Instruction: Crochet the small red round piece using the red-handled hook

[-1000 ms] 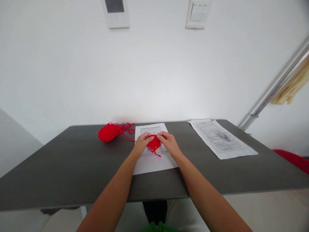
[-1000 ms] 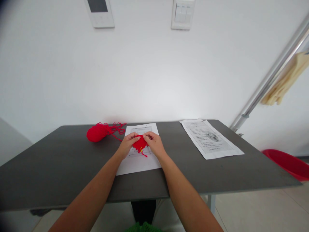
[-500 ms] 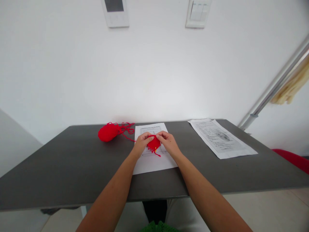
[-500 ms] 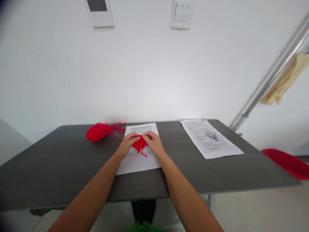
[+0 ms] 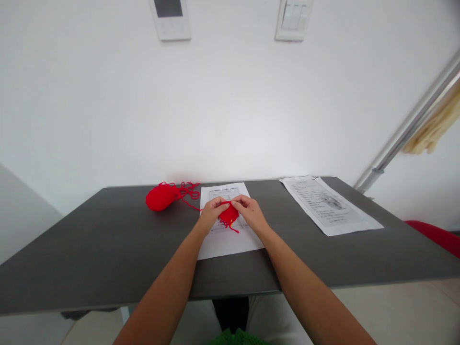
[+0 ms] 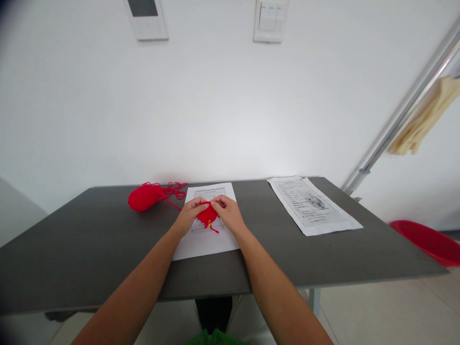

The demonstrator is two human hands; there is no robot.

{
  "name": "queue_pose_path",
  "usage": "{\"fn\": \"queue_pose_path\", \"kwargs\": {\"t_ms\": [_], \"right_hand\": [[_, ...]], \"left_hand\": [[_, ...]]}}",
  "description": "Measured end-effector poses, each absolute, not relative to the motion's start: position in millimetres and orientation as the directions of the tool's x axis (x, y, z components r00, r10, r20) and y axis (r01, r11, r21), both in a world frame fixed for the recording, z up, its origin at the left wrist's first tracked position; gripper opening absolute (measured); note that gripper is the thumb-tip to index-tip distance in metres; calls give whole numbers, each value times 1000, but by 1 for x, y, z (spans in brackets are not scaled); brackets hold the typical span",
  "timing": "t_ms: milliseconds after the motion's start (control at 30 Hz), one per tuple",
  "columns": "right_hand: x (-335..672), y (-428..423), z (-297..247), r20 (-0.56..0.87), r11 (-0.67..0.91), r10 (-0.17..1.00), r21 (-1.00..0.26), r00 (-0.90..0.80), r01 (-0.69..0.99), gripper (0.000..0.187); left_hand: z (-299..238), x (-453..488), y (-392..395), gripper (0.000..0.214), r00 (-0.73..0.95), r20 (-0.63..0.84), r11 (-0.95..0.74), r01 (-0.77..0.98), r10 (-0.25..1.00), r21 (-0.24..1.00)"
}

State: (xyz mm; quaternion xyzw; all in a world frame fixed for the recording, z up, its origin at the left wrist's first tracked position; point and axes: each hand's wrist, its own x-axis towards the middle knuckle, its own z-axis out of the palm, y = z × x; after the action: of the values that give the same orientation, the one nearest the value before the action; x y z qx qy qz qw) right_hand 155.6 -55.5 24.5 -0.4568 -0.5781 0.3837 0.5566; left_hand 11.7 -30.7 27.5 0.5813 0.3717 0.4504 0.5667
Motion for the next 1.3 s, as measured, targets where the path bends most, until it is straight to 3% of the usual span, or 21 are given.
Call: {"fn": "queue_pose_path", "kwargs": {"t_ms": [800,1300], "right_hand": [[156,-55,23,317,303,946,-937,62,172,14],[159,-53,21,319,286,938,-933,138,217,15]], "left_hand": [[26,12,-30,22,345,88,-63,-82,935,995],[25,9,-28,23,477,-81,152,-114,875,982]]}}
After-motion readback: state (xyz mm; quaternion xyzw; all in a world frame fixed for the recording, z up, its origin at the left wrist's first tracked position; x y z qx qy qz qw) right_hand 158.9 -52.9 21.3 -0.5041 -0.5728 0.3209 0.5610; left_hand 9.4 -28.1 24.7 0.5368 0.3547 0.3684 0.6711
